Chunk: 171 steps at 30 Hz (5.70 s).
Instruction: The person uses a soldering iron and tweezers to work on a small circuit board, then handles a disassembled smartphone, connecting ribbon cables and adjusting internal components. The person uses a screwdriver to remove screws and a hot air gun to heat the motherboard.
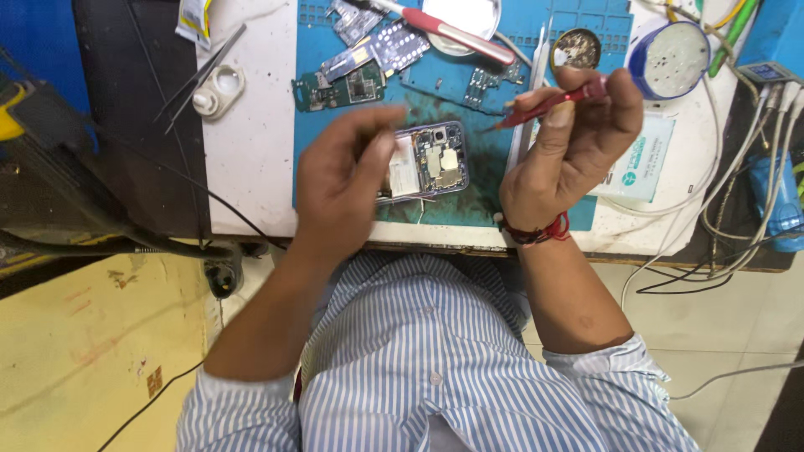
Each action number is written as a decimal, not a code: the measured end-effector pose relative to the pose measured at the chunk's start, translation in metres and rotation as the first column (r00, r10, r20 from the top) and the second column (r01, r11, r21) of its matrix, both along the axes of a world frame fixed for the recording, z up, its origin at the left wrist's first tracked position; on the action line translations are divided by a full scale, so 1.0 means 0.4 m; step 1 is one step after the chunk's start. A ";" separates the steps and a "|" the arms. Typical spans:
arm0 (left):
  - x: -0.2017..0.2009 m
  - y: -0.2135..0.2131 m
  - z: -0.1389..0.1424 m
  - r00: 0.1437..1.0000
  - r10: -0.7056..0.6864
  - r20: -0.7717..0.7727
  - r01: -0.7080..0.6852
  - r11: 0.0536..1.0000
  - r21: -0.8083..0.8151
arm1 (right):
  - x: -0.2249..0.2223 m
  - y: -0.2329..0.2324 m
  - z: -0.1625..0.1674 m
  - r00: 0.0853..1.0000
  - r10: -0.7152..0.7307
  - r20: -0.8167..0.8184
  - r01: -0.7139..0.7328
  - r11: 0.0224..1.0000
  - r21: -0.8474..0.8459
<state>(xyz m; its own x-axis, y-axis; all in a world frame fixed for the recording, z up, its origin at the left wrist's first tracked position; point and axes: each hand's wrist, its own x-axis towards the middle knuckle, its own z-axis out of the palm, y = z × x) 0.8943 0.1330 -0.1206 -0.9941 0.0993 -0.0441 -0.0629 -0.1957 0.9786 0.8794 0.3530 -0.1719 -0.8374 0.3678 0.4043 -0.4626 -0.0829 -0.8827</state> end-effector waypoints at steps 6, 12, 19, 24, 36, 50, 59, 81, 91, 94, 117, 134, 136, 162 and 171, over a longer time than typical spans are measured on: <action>0.156 0.030 -0.005 0.827 -0.440 0.350 0.295 0.870 0.395 | -0.006 0.011 0.000 0.998 0.053 -0.016 -0.052 0.998 0.026; 0.167 0.039 -0.051 0.856 -0.394 0.333 0.280 0.897 0.341 | 0.002 0.008 0.001 0.998 0.065 0.017 -0.066 0.993 0.103; 0.148 0.063 -0.037 0.848 -0.388 0.360 0.259 0.897 0.357 | -0.003 0.001 0.027 0.992 0.102 0.072 -0.108 0.991 0.081; 0.146 0.064 -0.033 0.851 -0.391 0.350 0.254 0.890 0.378 | -0.005 0.000 0.032 0.980 0.144 0.136 -0.161 0.979 0.124; 0.132 0.056 -0.042 0.840 -0.330 0.431 0.122 0.889 0.442 | 0.061 -0.024 0.062 0.832 0.201 0.518 -0.261 0.964 0.046; 0.139 0.059 -0.060 0.868 -0.301 0.396 0.051 0.846 0.531 | 0.067 -0.033 0.076 0.814 0.189 0.549 -0.313 0.939 0.140; 0.139 0.060 -0.055 0.851 -0.289 0.439 -0.033 0.804 0.594 | 0.117 -0.063 0.115 0.872 -0.093 0.481 -0.309 0.658 0.687; 0.147 0.033 -0.072 0.849 -0.267 0.457 -0.043 0.826 0.562 | 0.124 -0.090 0.082 0.985 0.170 0.036 -0.079 0.251 0.965; 0.146 0.004 -0.083 0.850 -0.288 0.442 0.011 0.847 0.531 | 0.111 -0.084 0.067 0.962 0.273 -0.012 -0.058 0.250 0.967; 0.138 -0.001 -0.091 0.841 -0.305 0.447 0.031 0.852 0.523 | 0.113 -0.092 0.058 0.972 0.233 0.013 -0.084 0.294 0.952; 0.138 -0.010 -0.114 0.849 -0.321 0.421 0.047 0.838 0.544 | -0.136 -0.010 0.188 0.687 0.238 0.687 -0.706 -0.008 0.708; 0.144 -0.015 -0.106 0.880 -0.301 0.367 0.070 0.847 0.527 | -0.112 0.008 0.197 0.658 0.256 0.708 -0.749 0.129 0.649; 0.141 -0.015 -0.099 0.878 -0.302 0.372 0.065 0.844 0.533 | -0.073 -0.003 0.192 0.695 0.194 0.692 -0.715 0.281 0.640; 0.129 -0.111 -0.117 0.863 -0.097 -0.496 -0.263 0.752 -0.605 | 0.052 0.042 0.040 0.989 0.098 -0.109 0.050 0.469 0.882; 0.064 -0.140 -0.112 0.882 -0.334 -0.333 -0.158 0.455 -0.876 | 0.081 0.073 0.014 0.972 -0.125 0.199 0.034 0.912 0.409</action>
<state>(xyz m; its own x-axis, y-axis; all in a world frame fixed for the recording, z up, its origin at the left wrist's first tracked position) 0.9198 0.0770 -0.1654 -0.9119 0.3410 0.2284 0.4103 0.7399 0.5332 0.9118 0.3823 -0.1664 -0.8957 0.2821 0.3437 -0.2469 0.3274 -0.9121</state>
